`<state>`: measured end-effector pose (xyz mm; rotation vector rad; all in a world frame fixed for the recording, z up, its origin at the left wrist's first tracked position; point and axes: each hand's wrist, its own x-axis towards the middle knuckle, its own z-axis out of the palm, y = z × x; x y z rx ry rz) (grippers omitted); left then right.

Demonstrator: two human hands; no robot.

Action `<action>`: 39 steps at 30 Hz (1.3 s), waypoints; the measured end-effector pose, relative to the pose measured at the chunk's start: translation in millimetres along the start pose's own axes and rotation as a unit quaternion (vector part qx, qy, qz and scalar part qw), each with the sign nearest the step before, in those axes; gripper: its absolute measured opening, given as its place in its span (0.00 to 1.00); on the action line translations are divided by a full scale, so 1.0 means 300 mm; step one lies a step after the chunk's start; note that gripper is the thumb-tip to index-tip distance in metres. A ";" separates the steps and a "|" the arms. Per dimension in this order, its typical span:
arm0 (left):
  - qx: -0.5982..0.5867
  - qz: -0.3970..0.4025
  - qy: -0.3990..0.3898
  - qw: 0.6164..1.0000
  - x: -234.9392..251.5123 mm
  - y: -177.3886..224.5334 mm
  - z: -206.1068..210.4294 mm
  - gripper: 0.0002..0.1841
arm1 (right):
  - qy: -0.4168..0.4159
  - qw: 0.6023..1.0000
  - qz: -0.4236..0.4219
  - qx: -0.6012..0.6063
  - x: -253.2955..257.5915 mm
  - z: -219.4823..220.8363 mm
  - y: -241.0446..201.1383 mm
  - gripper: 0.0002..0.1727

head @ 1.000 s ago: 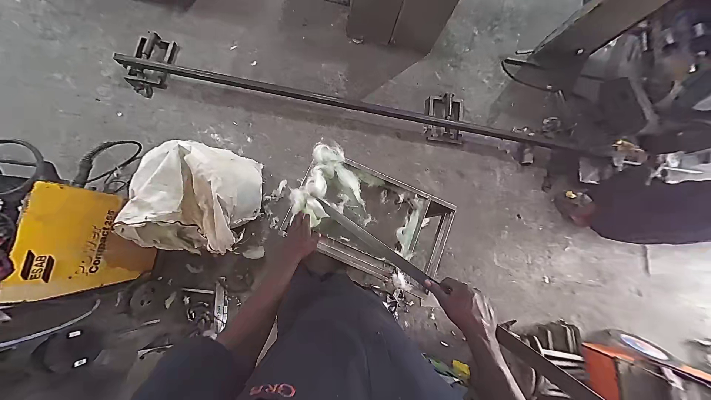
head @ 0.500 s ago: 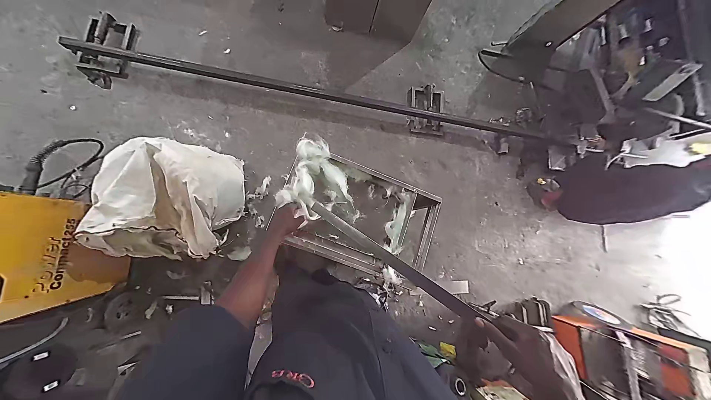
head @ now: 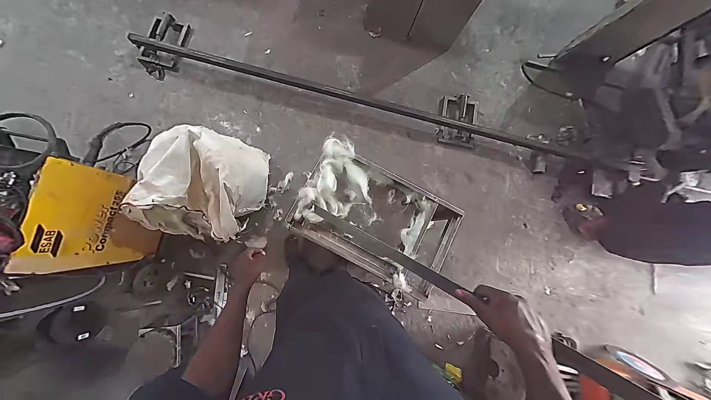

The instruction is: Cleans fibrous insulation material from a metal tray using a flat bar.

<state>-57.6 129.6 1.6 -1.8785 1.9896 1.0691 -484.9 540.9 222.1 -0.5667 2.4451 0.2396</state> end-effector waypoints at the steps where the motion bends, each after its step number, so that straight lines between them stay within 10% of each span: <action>1: -0.008 -0.001 0.002 1.000 -0.005 -0.025 0.002 0.18 | 0.002 1.000 0.008 -0.012 -0.019 -0.030 0.035 0.36; 6: -0.031 0.003 0.008 0.999 -0.040 -0.084 0.002 0.17 | 0.006 0.999 0.015 -0.039 -0.054 -0.063 0.105 0.34; 16: -0.019 0.030 0.006 0.999 -0.090 -0.097 0.021 0.17 | 0.029 0.999 -0.029 -0.033 0.065 0.053 -0.205 0.37; 29: -0.038 0.034 0.004 0.999 -0.098 -0.084 0.000 0.18 | 0.081 0.964 -0.126 -0.217 0.053 -0.358 -0.444 0.32; 34: -0.039 0.122 -0.054 0.990 -0.074 0.134 -0.059 0.21 | 0.045 0.937 -0.189 -0.289 0.003 -0.470 -0.581 0.16; 39: -0.001 0.453 -0.083 0.888 -0.058 0.628 -0.050 0.40 | 0.202 0.891 -0.283 -0.293 -0.154 -0.496 -0.759 0.02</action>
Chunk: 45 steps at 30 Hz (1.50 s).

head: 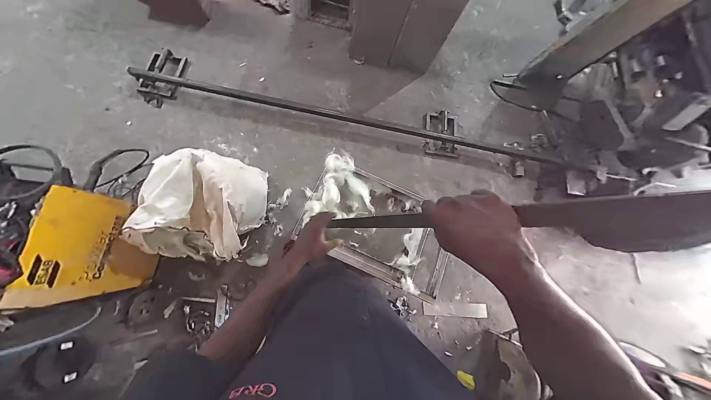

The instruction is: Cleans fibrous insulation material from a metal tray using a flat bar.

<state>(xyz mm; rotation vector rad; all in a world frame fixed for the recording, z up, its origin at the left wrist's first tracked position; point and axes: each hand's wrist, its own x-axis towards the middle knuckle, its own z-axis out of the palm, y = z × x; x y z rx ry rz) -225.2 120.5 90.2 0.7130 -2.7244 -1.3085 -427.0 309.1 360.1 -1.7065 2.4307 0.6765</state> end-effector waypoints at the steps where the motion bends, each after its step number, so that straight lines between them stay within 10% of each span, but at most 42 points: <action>1: 0.013 0.073 -0.009 0.997 0.077 0.055 0.006 0.42 | 0.049 0.999 -0.020 0.002 0.003 -0.029 -0.038 0.04; 5: -0.068 0.157 -0.089 0.981 0.219 0.165 -0.009 0.18 | 0.277 0.949 -0.084 0.122 -0.042 -0.107 -0.203 0.04; 9: -0.140 0.100 -0.176 0.969 0.257 0.148 -0.057 0.15 | 0.589 0.699 0.154 0.376 -0.120 0.002 -0.407 0.20; 11: -0.123 0.107 -0.213 0.963 0.280 0.131 -0.063 0.23 | 0.592 0.571 0.276 0.498 -0.084 0.071 -0.456 0.20; 14: -0.071 0.178 -0.283 0.940 0.292 0.107 -0.079 0.26 | 0.494 0.465 0.321 0.660 0.047 0.156 -0.528 0.47; 17: 0.003 0.265 -0.355 0.896 0.293 0.081 -0.138 0.27 | 0.515 0.306 0.272 0.753 0.223 0.215 -0.585 0.17; 18: -0.013 0.265 -0.359 0.895 0.299 0.053 -0.177 0.31 | 0.524 0.279 0.274 0.757 0.261 0.212 -0.578 0.25; 23: -0.056 0.046 -0.226 0.971 0.311 -0.340 -0.412 0.27 | 0.554 0.302 0.224 0.742 0.222 0.046 -0.475 0.31; 28: 0.064 -0.167 -0.173 0.969 0.178 -0.791 -0.626 0.24 | 0.598 0.329 0.185 0.707 0.270 -0.129 -0.338 0.30; 37: 0.055 -0.292 -0.196 0.935 -0.166 -1.190 -0.626 0.23 | 0.530 0.329 0.242 0.743 0.522 -0.020 -0.569 0.25; 45: 0.076 -0.317 -0.278 0.903 -0.282 -1.340 -0.605 0.24 | 0.571 0.353 0.195 0.715 0.459 -0.249 -0.390 0.30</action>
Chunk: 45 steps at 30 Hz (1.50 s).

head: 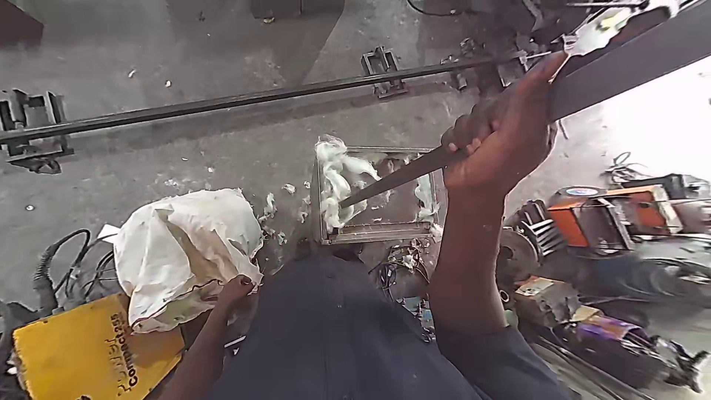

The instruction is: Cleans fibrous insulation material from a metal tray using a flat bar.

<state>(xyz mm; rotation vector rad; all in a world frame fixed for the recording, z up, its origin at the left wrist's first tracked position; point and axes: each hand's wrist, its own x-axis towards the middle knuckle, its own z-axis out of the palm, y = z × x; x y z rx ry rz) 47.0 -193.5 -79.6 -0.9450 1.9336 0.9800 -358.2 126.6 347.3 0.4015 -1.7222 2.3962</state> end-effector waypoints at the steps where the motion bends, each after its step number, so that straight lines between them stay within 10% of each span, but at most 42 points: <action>1: -0.003 -0.008 0.008 1.000 -0.001 -0.015 0.002 0.23 | -0.001 1.000 -0.006 0.001 0.011 0.007 -0.004 0.30; 9: -0.033 -0.021 0.016 0.999 0.002 -0.039 -0.017 0.21 | 0.001 1.000 0.030 -0.007 -0.171 0.015 0.166 0.24; 17: -0.067 -0.012 0.017 0.998 0.034 0.011 -0.012 0.22 | -0.036 0.999 -0.004 0.017 -0.024 0.022 -0.033 0.28; 23: -0.053 -0.009 0.002 0.999 0.040 0.027 0.013 0.23 | -0.024 0.998 0.061 -0.013 -0.218 -0.024 0.160 0.22; 31: -0.044 -0.011 0.002 0.999 0.058 -0.015 0.018 0.22 | -0.037 0.999 0.002 0.039 -0.092 -0.010 -0.040 0.28; 38: -0.075 -0.012 0.011 0.997 0.063 -0.026 0.013 0.22 | -0.013 0.999 0.035 -0.003 -0.238 -0.083 0.174 0.23; 45: -0.027 -0.026 0.009 0.999 -0.024 -0.016 -0.038 0.21 | 0.037 0.997 -0.039 -0.048 -0.107 -0.264 -0.095 0.32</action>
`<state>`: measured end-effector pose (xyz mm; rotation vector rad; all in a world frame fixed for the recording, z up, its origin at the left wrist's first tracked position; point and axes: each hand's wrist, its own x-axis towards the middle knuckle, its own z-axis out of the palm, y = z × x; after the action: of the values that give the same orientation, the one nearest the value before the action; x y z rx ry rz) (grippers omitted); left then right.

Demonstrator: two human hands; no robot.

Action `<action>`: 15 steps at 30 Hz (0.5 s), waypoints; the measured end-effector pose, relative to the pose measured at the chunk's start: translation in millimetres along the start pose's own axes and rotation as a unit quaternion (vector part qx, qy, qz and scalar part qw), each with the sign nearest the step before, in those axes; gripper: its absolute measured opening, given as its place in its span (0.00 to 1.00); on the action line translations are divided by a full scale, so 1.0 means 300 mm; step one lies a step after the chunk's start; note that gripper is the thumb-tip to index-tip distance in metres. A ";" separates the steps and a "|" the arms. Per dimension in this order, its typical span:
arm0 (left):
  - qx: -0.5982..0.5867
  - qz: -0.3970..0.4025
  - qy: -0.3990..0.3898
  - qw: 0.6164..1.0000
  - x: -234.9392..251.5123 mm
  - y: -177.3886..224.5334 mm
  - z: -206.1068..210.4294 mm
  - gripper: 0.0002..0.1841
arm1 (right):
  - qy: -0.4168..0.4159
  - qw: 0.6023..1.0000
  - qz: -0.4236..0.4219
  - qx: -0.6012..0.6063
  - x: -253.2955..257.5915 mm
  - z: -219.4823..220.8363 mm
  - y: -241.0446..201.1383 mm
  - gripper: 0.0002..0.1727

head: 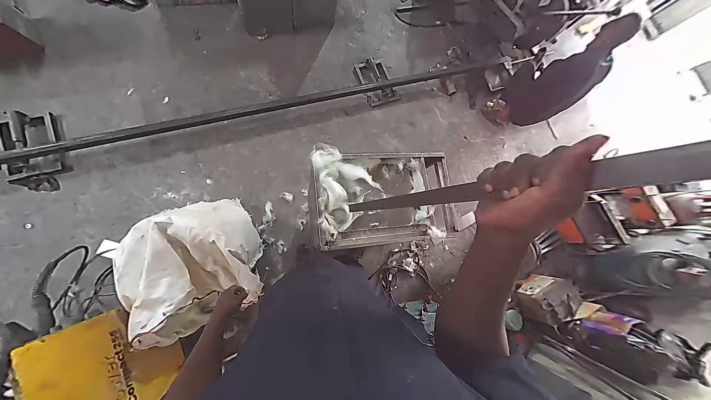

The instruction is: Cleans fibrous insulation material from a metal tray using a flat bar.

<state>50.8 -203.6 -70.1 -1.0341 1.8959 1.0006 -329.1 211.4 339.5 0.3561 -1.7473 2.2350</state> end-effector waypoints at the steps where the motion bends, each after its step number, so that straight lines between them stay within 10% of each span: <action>1: 0.013 -0.004 -0.002 1.000 0.000 -0.009 -0.006 0.21 | 0.037 0.999 -0.011 -0.004 0.023 -0.020 0.006 0.32; 15: -0.042 0.012 0.025 0.999 0.030 0.103 -0.056 0.21 | 0.067 0.997 0.027 0.028 -0.034 0.109 0.249 0.20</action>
<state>16.0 -209.6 -62.4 -1.0959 1.9248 1.0849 -346.4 162.1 276.3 0.1661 -1.6473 2.2920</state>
